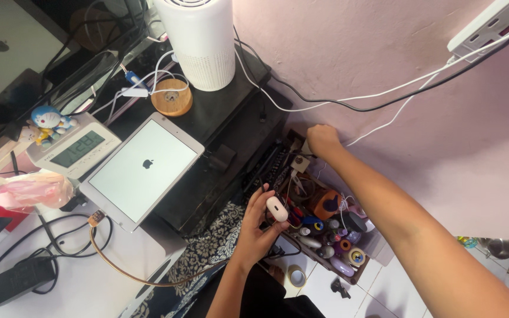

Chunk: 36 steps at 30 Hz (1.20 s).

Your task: The person retrieves a tablet from a shelf and places it on a white speaker unit. They then pick up a gold braided charging cable and a white power adapter, connect the cable to the tablet, and plug the adapter into a wall socket. Finally, they pick up a small white charging case and connect a cable to it.

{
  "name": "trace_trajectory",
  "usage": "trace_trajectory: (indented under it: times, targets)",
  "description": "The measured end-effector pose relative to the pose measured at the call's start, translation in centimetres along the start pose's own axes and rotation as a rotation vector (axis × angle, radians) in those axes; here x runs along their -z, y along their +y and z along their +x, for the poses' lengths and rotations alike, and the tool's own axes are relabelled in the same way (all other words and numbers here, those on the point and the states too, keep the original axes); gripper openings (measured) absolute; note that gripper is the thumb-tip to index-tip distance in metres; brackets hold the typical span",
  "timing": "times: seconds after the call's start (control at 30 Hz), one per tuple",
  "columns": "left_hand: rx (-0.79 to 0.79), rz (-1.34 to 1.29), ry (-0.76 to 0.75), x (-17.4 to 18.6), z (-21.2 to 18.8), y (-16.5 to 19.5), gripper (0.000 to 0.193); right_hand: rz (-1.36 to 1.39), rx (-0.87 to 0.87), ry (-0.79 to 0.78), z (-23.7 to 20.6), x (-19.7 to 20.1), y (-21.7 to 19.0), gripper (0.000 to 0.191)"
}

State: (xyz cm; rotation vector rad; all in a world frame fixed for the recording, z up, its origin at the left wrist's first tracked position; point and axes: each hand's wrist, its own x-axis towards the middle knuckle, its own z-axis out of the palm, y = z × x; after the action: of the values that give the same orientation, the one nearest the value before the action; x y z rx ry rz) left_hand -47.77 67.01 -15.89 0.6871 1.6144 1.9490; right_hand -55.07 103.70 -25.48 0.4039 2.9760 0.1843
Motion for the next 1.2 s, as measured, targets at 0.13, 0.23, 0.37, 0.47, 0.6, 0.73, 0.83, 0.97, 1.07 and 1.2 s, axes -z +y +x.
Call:
trace_trajectory:
  times: [0.13, 0.23, 0.37, 0.47, 0.6, 0.73, 0.83, 0.97, 1.07, 1.2]
  targets:
    - [0.021, -0.022, -0.003, -0.1, -0.1, 0.1, 0.071, 0.005, -0.011, 0.008, -1.1, -0.4, 0.1, 0.01]
    - [-0.012, -0.04, -0.02, -0.2, 0.0, 0.0, 0.071, 0.037, -0.016, -0.045, -2.0, -0.3, 0.3, 0.012]
    - [-0.033, 0.017, -0.021, -0.7, 0.2, -0.3, 0.071, 0.044, -0.014, -0.023, -2.2, -0.8, 0.1, 0.013]
    - [-0.015, 0.04, -0.017, -0.9, 0.1, -0.6, 0.072, 0.09, -0.017, 0.02, -1.6, -1.7, -0.9, 0.015]
    - [-0.04, -0.005, -0.017, -0.9, 0.2, -1.1, 0.071, 0.162, 0.069, 0.177, -1.1, -2.6, -2.3, 0.012]
    - [-0.034, 0.001, -0.013, -0.5, 0.0, -1.3, 0.072, 0.202, 0.039, 0.142, -1.1, -2.1, -2.2, 0.013]
    - [-0.039, -0.015, -0.014, -0.5, -0.1, -1.4, 0.072, 0.192, 0.04, 0.16, -1.3, -2.0, -2.1, 0.012]
    - [-0.02, 0.05, -0.003, -0.9, -0.2, -1.4, 0.071, 0.23, 0.011, 0.177, -1.2, -2.4, -2.6, 0.014]
    - [-0.088, 0.067, -0.009, -1.2, -0.4, -1.1, 0.071, 0.294, -0.059, 0.159, -1.5, -2.0, -2.7, 0.015]
    - [-0.066, 0.044, -0.02, -1.1, -0.5, -0.4, 0.072, 0.273, -0.093, 0.083, -2.2, -0.3, -2.5, 0.021]
